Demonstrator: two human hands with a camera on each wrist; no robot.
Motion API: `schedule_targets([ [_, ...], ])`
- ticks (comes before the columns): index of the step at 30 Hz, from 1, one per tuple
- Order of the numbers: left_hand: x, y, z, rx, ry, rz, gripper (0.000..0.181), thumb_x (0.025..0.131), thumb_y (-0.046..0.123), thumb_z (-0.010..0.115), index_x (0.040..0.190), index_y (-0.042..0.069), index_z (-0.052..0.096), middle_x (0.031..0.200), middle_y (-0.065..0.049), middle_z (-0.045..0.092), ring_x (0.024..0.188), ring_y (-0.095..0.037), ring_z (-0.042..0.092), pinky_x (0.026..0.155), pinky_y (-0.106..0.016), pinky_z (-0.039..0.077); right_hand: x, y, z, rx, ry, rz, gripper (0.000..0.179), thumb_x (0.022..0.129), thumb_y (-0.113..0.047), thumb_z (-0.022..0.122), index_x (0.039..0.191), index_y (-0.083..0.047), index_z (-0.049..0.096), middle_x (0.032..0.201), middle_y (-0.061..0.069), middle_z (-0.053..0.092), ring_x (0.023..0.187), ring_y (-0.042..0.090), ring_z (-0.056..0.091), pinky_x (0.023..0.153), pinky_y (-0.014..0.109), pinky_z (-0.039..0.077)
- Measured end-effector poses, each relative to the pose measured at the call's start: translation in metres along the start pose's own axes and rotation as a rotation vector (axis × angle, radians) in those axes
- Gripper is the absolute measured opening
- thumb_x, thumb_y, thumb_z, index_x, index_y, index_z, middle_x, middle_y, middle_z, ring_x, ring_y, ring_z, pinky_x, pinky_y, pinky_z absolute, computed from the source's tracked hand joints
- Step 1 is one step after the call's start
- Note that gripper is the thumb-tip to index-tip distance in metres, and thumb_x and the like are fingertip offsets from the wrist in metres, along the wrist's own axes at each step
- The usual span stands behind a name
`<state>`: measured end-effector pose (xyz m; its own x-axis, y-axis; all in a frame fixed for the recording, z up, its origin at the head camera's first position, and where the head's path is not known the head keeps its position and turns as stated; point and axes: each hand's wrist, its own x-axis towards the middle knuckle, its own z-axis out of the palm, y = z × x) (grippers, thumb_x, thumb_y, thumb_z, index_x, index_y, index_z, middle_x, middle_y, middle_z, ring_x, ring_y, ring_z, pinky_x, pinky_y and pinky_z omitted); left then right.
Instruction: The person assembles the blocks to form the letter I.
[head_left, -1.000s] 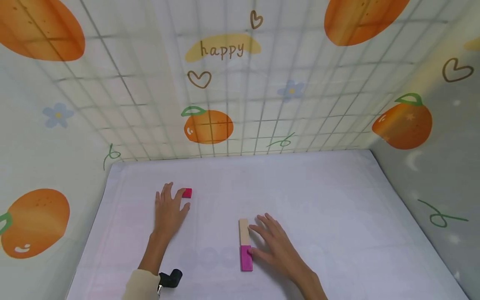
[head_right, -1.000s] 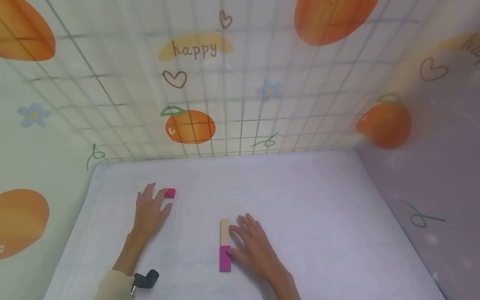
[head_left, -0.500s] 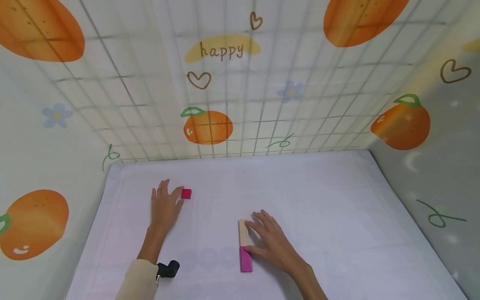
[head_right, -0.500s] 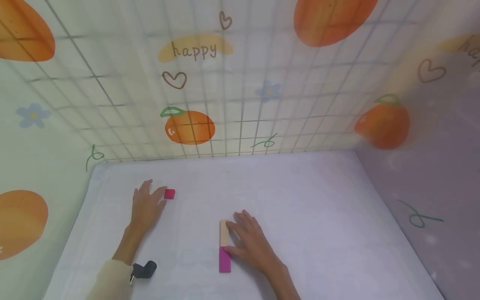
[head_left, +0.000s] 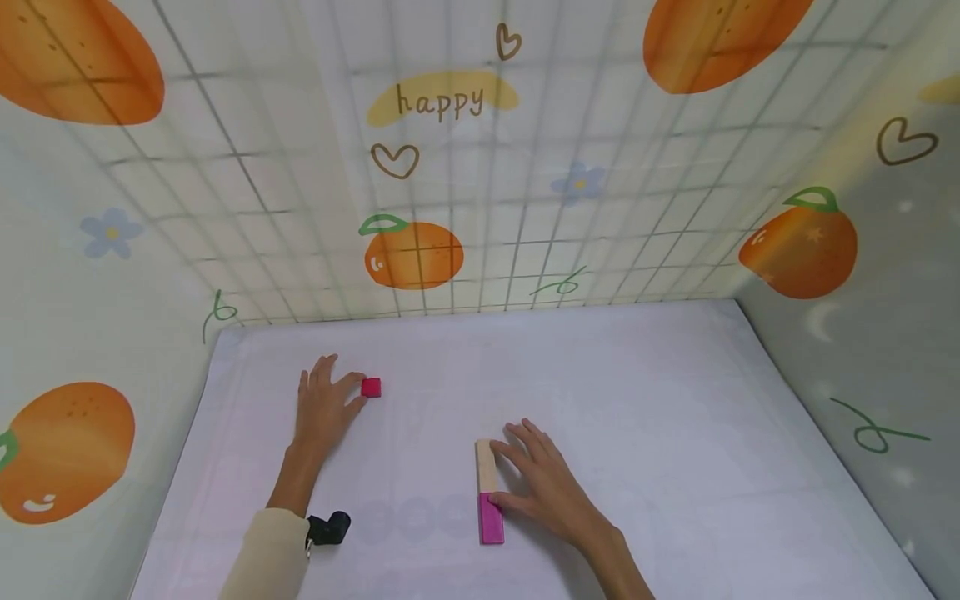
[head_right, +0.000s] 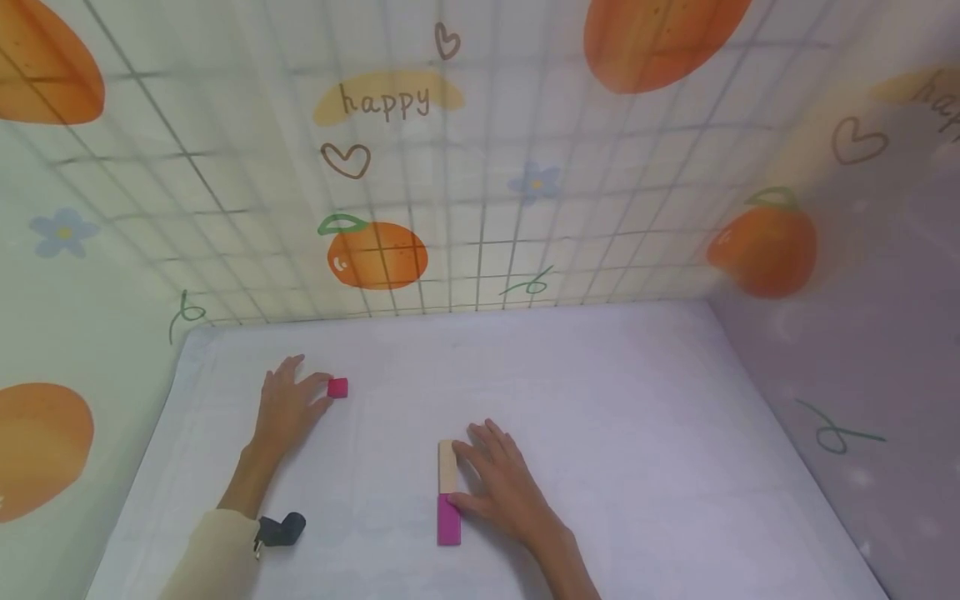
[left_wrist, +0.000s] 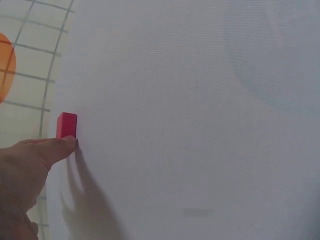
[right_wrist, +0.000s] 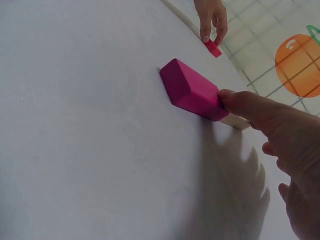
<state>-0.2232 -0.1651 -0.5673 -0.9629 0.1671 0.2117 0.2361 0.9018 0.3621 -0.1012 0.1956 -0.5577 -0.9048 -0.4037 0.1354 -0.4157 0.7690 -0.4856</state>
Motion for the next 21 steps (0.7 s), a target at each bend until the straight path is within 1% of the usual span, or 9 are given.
schedule_targets([
  [3, 0.001, 0.001, -0.002, -0.001, -0.009, -0.004, 0.033, 0.089, 0.017, 0.075, 0.121, 0.013, 0.069, 0.147, -0.027, 0.039, 0.141, -0.045, 0.028, 0.114, -0.068, 0.014, 0.0, 0.001, 0.0, 0.007, -0.02, 0.026, 0.076, 0.081, -0.052, 0.078, 0.143, -0.017, 0.054, 0.154, 0.014, 0.04, 0.148, 0.036, 0.021, 0.114, 0.061, 0.025],
  [9, 0.001, 0.002, -0.004, -0.013, -0.009, -0.008, 0.033, 0.089, 0.018, 0.075, 0.121, 0.012, 0.069, 0.149, -0.026, 0.038, 0.142, -0.043, 0.027, 0.114, -0.068, 0.014, 0.0, 0.001, 0.002, 0.009, -0.001, 0.016, 0.075, 0.081, -0.052, 0.078, 0.142, -0.016, 0.055, 0.153, 0.015, 0.041, 0.147, 0.036, 0.022, 0.114, 0.061, 0.025],
  [16, 0.005, 0.005, -0.008, -0.046, 0.008, -0.008, 0.034, 0.088, 0.019, 0.076, 0.121, 0.012, 0.069, 0.151, -0.023, 0.036, 0.144, -0.04, 0.025, 0.115, -0.065, 0.013, 0.0, 0.0, 0.002, 0.011, -0.013, 0.037, 0.075, 0.081, -0.052, 0.078, 0.143, -0.016, 0.055, 0.153, 0.014, 0.04, 0.148, 0.036, 0.021, 0.114, 0.061, 0.025],
  [21, 0.009, 0.011, -0.011, -0.056, 0.032, 0.006, 0.034, 0.087, 0.019, 0.077, 0.12, 0.014, 0.07, 0.151, -0.023, 0.036, 0.143, -0.041, 0.027, 0.116, -0.064, 0.015, 0.0, 0.0, 0.002, 0.009, 0.005, 0.019, 0.075, 0.08, -0.05, 0.08, 0.142, -0.016, 0.056, 0.152, 0.015, 0.042, 0.147, 0.037, 0.023, 0.112, 0.062, 0.027],
])
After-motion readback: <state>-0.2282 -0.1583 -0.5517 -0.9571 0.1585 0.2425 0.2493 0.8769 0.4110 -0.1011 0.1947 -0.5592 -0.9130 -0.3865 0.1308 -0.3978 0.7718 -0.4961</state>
